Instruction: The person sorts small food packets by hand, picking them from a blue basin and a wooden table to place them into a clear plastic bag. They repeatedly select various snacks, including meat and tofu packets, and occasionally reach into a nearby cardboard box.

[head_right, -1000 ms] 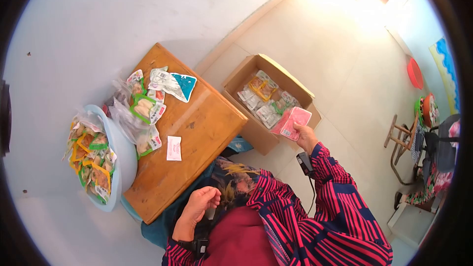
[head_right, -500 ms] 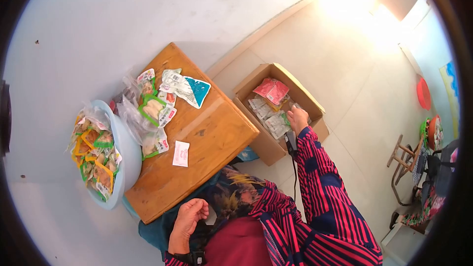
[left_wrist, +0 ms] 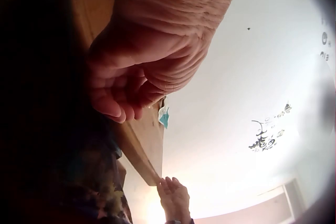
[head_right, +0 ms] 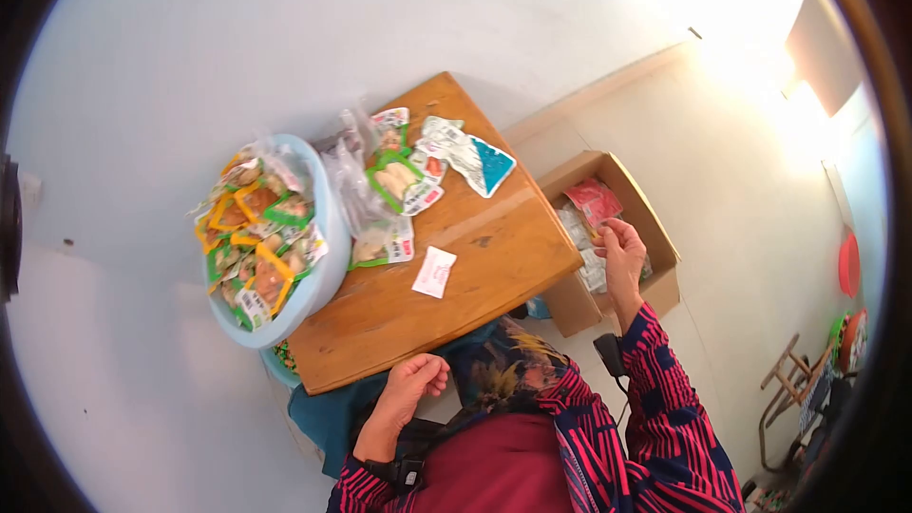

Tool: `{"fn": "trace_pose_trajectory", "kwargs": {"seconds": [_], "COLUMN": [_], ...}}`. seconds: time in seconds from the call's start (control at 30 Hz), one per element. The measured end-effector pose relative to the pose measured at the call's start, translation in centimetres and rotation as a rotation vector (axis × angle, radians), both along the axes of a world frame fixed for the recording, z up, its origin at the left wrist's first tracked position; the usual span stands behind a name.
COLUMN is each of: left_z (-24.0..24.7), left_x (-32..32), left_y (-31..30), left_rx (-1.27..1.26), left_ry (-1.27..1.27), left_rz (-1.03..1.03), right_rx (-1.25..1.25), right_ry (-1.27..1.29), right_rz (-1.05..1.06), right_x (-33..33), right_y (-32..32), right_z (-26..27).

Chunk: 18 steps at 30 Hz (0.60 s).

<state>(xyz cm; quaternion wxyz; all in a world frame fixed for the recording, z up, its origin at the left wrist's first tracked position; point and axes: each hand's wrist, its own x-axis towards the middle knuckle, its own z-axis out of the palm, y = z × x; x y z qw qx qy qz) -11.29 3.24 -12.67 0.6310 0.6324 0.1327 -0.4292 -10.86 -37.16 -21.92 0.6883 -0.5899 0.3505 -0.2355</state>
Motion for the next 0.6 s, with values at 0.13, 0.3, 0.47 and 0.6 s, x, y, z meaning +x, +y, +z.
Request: {"fn": "trace_pose_trajectory", "kwargs": {"seconds": [0.13, 0.3, 0.47, 0.6], "left_z": [1.3, 4.7, 6.2, 5.1], "left_x": [1.0, 2.7, 4.6, 6.6], "left_y": [0.7, 2.1, 2.4, 1.5], "left_rx": [-0.037, -0.07, -0.048, 0.226], "left_ry": [-0.099, -0.254, -0.375, -0.677], "left_rz": [0.042, 0.124, 0.218, 0.18], "right_rx": [-0.237, -0.297, -0.656, -0.814], "right_ry": [-0.156, -0.207, -0.113, -0.146], "right_rz": [0.121, 0.331, 0.451, 0.462], "right_x": [2.2, 4.2, 5.8, 7.0], "right_y": [4.2, 9.0, 12.5, 13.8], "right_z": [6.0, 9.5, 8.3, 6.4]}}
